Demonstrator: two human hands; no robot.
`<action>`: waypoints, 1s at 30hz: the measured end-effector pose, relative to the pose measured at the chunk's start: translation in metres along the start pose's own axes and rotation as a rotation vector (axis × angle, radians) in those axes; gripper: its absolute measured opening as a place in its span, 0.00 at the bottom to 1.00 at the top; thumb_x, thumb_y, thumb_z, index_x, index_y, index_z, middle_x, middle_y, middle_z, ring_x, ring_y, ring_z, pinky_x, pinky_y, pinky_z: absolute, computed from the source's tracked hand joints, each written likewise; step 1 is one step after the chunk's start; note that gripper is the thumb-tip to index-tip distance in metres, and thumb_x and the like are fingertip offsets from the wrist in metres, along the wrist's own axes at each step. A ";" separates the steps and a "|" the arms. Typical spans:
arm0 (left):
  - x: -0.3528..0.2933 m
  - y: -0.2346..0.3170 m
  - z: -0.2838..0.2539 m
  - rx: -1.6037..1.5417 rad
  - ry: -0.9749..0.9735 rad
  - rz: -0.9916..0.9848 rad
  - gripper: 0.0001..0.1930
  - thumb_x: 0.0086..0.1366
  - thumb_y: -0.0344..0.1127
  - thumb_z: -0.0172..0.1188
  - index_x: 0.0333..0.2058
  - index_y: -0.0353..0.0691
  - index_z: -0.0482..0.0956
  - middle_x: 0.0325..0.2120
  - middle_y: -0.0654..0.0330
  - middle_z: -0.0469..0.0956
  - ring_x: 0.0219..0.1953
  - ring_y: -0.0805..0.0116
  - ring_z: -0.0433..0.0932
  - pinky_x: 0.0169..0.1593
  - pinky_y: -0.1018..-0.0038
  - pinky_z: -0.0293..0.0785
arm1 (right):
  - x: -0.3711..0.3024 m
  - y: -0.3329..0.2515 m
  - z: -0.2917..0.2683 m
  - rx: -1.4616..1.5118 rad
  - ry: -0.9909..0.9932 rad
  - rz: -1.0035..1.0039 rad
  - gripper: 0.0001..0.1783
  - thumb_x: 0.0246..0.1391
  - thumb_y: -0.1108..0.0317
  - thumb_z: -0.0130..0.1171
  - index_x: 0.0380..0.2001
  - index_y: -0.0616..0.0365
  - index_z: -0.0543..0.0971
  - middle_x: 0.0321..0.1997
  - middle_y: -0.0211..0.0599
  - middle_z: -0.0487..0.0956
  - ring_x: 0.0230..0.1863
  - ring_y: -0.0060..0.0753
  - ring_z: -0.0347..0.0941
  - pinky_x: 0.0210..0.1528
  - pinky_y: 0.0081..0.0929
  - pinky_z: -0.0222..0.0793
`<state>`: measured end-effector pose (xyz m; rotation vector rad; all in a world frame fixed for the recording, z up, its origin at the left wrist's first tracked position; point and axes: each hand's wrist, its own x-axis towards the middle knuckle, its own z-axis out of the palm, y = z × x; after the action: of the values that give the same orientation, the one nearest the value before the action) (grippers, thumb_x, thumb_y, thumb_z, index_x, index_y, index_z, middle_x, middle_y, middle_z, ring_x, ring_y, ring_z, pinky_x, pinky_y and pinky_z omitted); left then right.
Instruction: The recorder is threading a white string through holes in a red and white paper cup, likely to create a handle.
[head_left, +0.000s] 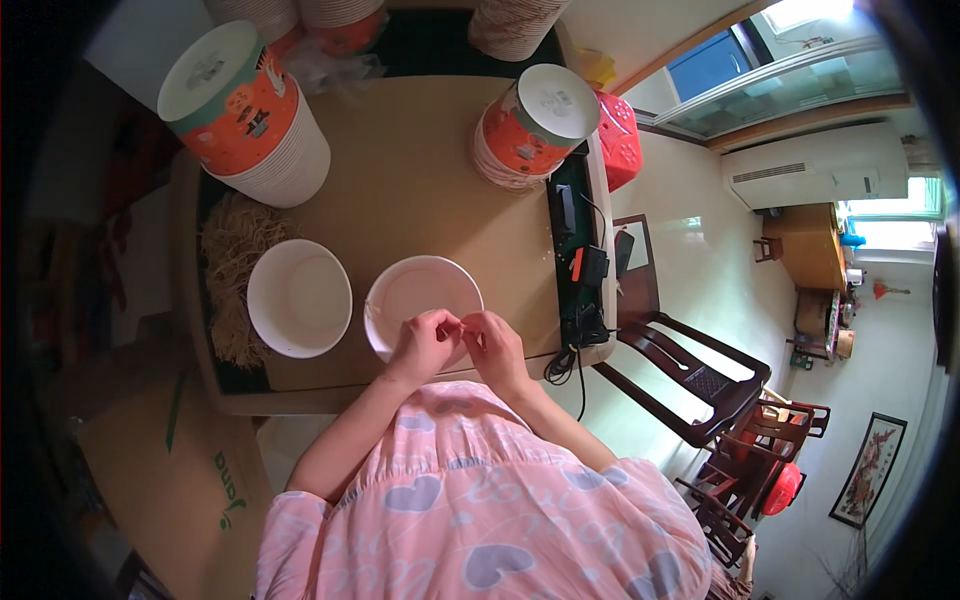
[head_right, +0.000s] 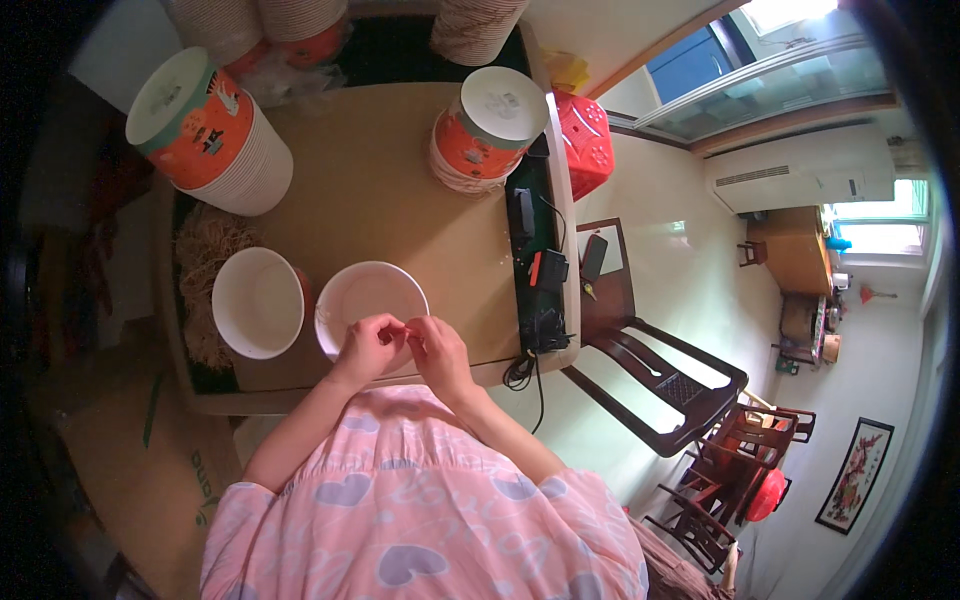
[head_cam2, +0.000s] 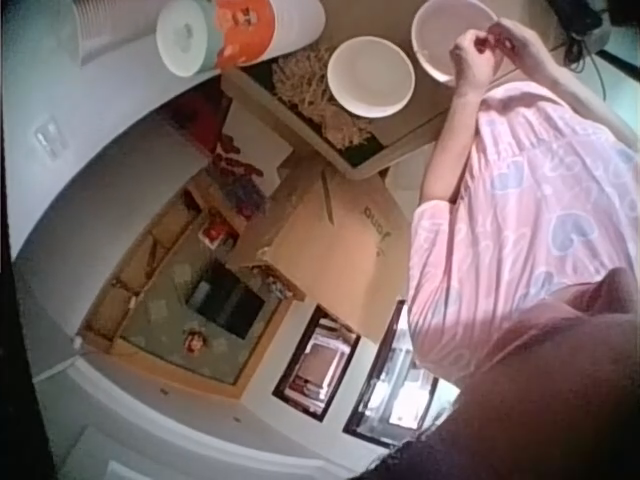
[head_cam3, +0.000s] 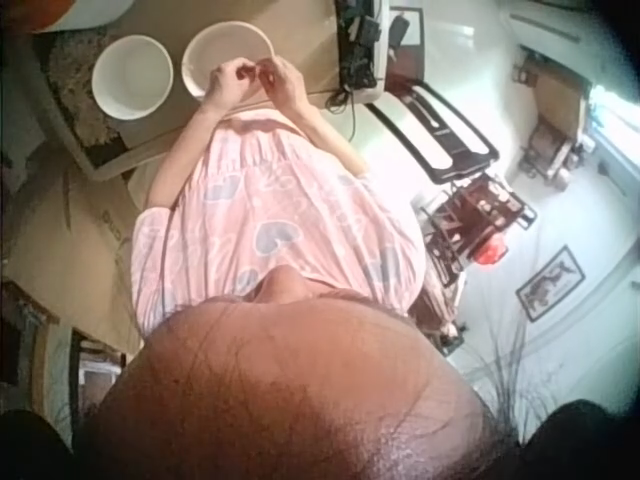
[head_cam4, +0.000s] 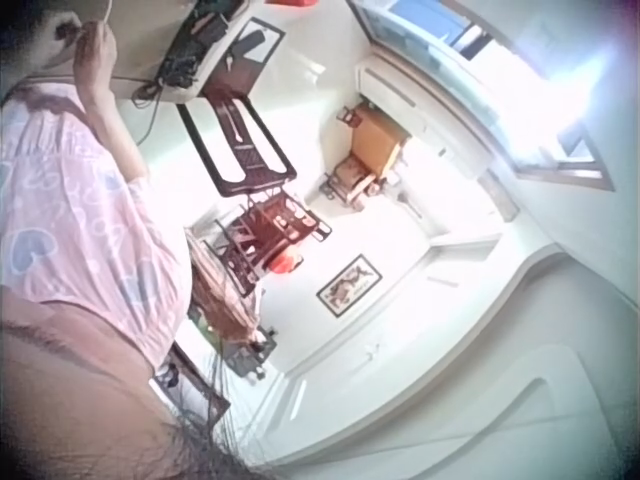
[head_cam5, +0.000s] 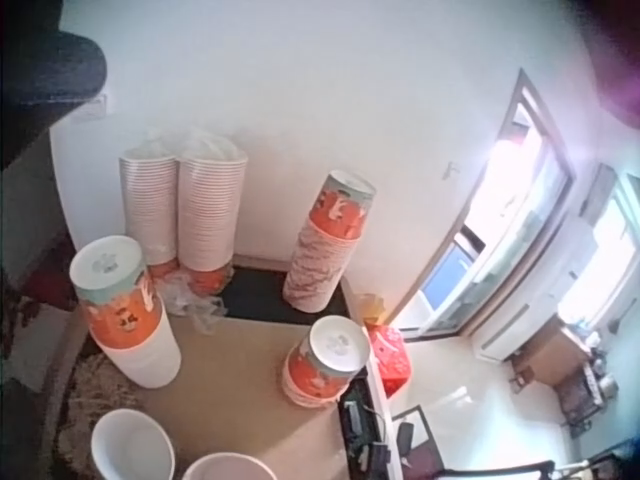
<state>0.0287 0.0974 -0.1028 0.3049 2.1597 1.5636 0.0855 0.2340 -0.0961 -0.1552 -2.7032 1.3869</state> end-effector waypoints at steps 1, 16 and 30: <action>0.000 0.001 -0.001 0.001 -0.012 -0.006 0.05 0.50 0.27 0.60 0.28 0.35 0.77 0.22 0.53 0.78 0.26 0.61 0.79 0.32 0.71 0.74 | 0.000 0.000 0.000 0.006 0.001 0.004 0.10 0.43 0.78 0.57 0.32 0.58 0.72 0.29 0.41 0.74 0.32 0.46 0.72 0.33 0.35 0.69; 0.001 0.002 -0.018 -0.103 -0.036 -0.065 0.02 0.53 0.24 0.58 0.27 0.34 0.76 0.22 0.60 0.78 0.25 0.74 0.77 0.32 0.78 0.74 | 0.005 0.002 -0.003 -0.072 -0.019 -0.066 0.07 0.44 0.74 0.61 0.29 0.58 0.75 0.25 0.36 0.74 0.26 0.38 0.71 0.29 0.30 0.68; -0.002 -0.003 -0.008 0.016 -0.040 -0.049 0.05 0.55 0.29 0.61 0.30 0.34 0.79 0.23 0.56 0.80 0.27 0.72 0.79 0.32 0.77 0.74 | 0.003 -0.003 -0.002 0.008 -0.054 -0.018 0.06 0.43 0.74 0.59 0.28 0.55 0.75 0.28 0.37 0.74 0.32 0.43 0.71 0.34 0.35 0.67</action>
<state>0.0269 0.0884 -0.1033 0.2837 2.1342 1.5017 0.0829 0.2346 -0.0925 -0.0935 -2.7349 1.4176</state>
